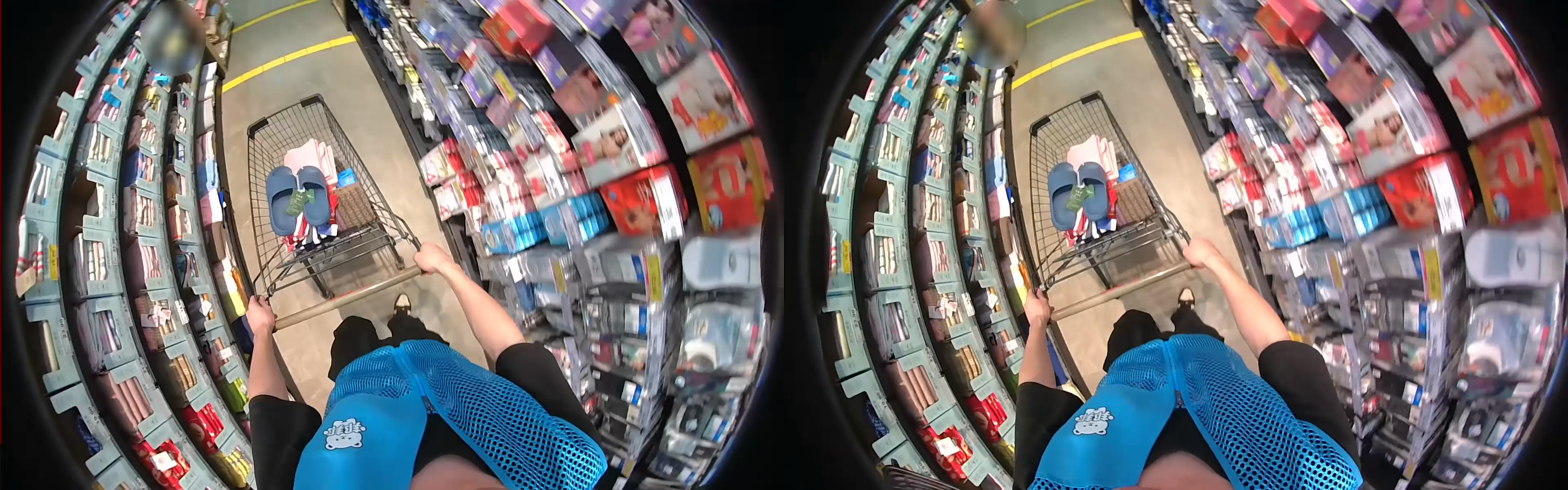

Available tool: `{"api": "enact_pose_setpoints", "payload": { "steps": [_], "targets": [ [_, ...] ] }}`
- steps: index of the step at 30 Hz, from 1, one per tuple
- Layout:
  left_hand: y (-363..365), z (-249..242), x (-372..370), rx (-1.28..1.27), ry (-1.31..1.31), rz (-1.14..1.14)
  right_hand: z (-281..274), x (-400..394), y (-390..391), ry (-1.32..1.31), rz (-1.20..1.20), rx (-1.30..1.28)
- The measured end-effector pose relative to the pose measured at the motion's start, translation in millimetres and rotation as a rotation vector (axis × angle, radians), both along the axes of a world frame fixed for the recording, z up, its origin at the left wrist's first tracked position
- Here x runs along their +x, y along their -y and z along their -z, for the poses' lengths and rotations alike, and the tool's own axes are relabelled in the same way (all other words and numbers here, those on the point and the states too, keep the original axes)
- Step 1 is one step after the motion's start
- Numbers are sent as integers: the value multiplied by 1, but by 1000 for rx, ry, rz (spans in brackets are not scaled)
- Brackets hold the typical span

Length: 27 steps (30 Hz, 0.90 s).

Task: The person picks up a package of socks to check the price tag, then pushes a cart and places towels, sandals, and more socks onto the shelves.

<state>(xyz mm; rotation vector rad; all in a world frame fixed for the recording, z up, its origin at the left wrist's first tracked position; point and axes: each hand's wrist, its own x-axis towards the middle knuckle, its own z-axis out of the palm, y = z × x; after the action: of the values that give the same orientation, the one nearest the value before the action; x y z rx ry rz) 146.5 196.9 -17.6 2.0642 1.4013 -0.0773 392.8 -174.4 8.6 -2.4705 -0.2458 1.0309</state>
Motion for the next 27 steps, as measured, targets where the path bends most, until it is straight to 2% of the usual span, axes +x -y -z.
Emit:
{"api": "enact_pose_setpoints", "payload": {
  "steps": [2,3,6,7,8,10,11,12,13,14,15,16,17,18,20,22,24,25,27],
  "targets": [
    [-20,15,17,52,-9,18,-12,23,-20,-50,49,48],
    [-31,21,23,104,-26,51,-1,37,-27,-54,38,74],
    [-36,-19,67,113,-60,36,18,78,-51,-32,-61,14],
    [-56,5,74,163,-61,24,27,95,-59,-39,-130,5],
    [-71,27,72,156,-70,18,36,109,-68,-81,-74,-17],
    [-87,20,105,205,-5,68,47,138,-84,52,-76,-53],
    [-93,6,119,147,-41,175,59,154,-88,223,-504,-228],
    [-141,110,105,128,-81,225,69,175,-94,395,-955,-373],
    [-156,116,113,154,-104,270,67,192,-103,258,-978,-363],
    [-155,116,131,188,-110,316,50,192,-118,315,-460,-292],
    [-115,-11,172,66,-49,-3,67,210,-119,367,-534,-277],
    [-119,-19,185,51,-51,-22,39,212,-141,122,-84,-195],
    [-128,-18,195,52,-21,-15,41,222,-143,372,-439,-283],
    [-140,-10,205,19,-54,-38,34,226,-160,334,-137,-240],
    [-161,6,221,24,-25,1,21,255,-175,178,-733,-416],
    [-175,0,247,46,-48,12,51,281,-182,415,-773,-462],
    [-181,-32,277,11,-37,-17,38,293,-205,376,-206,-300],
    [-186,-30,297,5,-33,-6,40,313,-204,378,-196,-309],
    [-206,-23,312,69,-72,14,60,347,-214,377,-691,-349]
  ]
}}
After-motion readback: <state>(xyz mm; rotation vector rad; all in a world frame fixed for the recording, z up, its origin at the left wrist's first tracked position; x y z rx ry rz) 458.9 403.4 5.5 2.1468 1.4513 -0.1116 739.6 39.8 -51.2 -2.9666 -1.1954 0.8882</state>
